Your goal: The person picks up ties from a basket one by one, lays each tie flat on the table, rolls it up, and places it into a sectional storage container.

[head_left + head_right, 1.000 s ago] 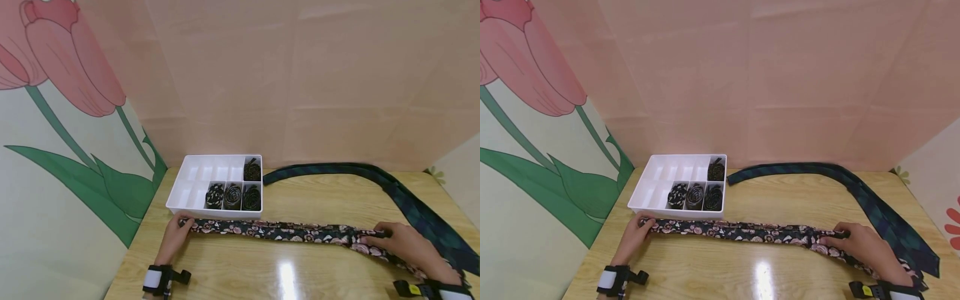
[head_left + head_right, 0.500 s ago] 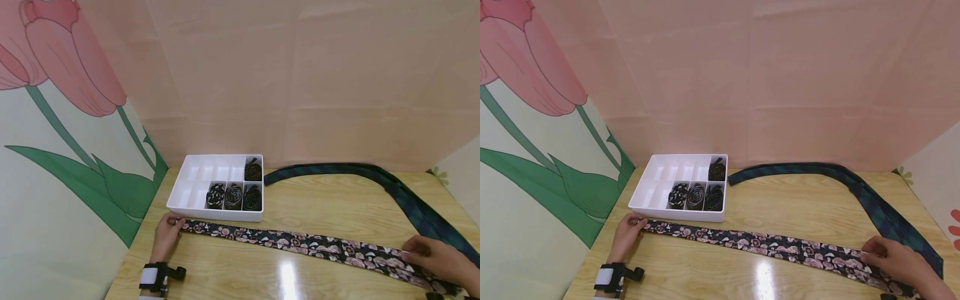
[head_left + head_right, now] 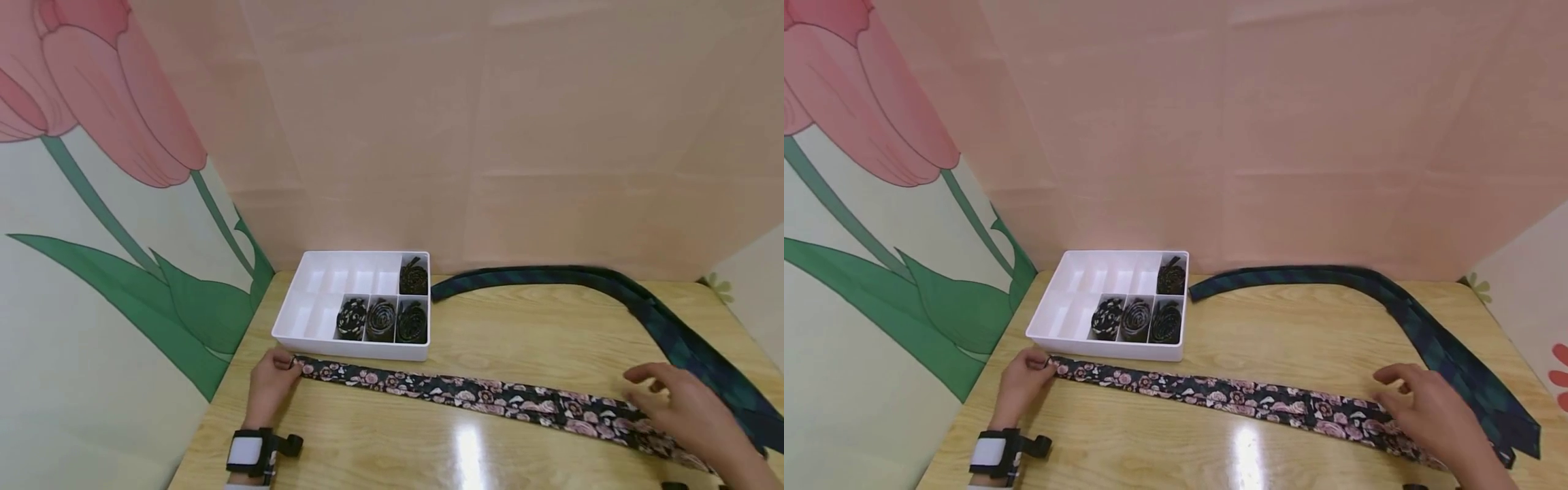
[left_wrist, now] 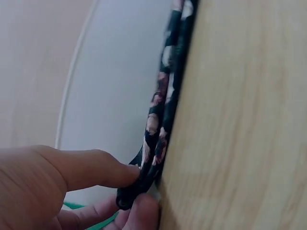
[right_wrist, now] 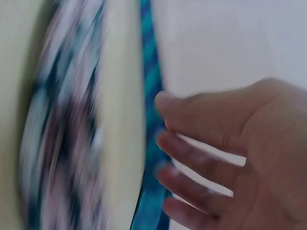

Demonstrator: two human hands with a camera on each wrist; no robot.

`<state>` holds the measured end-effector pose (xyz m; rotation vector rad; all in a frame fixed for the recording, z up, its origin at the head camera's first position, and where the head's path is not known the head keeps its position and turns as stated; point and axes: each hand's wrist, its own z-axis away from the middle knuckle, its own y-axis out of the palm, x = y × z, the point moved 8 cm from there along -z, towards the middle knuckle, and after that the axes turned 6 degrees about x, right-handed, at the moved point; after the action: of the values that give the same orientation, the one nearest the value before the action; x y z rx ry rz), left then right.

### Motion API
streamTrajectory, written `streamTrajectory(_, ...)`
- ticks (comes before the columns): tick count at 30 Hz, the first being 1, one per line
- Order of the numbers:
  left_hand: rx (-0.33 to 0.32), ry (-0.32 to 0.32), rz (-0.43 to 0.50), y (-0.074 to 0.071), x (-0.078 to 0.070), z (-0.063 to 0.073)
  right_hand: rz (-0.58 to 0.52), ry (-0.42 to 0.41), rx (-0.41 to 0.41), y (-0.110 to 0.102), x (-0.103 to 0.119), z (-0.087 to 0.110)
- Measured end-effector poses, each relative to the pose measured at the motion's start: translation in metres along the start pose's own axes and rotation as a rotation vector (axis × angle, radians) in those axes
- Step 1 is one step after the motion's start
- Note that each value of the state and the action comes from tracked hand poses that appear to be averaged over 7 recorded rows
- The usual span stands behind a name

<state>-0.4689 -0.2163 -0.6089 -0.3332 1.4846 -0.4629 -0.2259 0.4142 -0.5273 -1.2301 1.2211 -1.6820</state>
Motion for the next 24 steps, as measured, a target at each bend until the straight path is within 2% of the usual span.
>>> streamTrajectory(2, -0.028, 0.021, -0.078, 0.001, -0.004, 0.0, -0.091, -0.102, 0.063, 0.006, 0.049, 0.0)
streamTrajectory(6, -0.077, 0.096, -0.177, 0.007, -0.017, 0.001, -0.218, -0.419, 0.195, 0.036, 0.158, 0.007)
streamTrajectory(8, -0.095, 0.149, -0.217, 0.012, -0.026, 0.002, -0.235, -0.589, 0.223, 0.054, 0.207, 0.01)
streamTrajectory(9, -0.101, 0.176, -0.232, 0.014, -0.03, 0.003, -0.214, -0.648, 0.217, 0.063, 0.228, 0.01)
streamTrajectory(11, -0.111, 0.217, -0.251, 0.019, -0.036, 0.005, -0.161, -0.708, 0.21, 0.08, 0.26, 0.008)
streamTrajectory(14, -0.12, 0.23, -0.274, 0.023, -0.04, 0.008, -0.038, -0.688, 0.197, 0.106, 0.288, 0.001)
streamTrajectory(17, -0.113, 0.227, -0.29, 0.025, -0.043, 0.01, 0.044, -0.638, 0.2, 0.124, 0.298, -0.005)
streamTrajectory(21, -0.108, 0.246, -0.299, 0.025, -0.047, 0.013, 0.057, -0.637, 0.159, 0.133, 0.299, -0.009)
streamTrajectory(24, -0.112, 0.235, -0.282, 0.023, -0.046, 0.014, 0.043, -0.645, 0.138, 0.135, 0.298, -0.011)
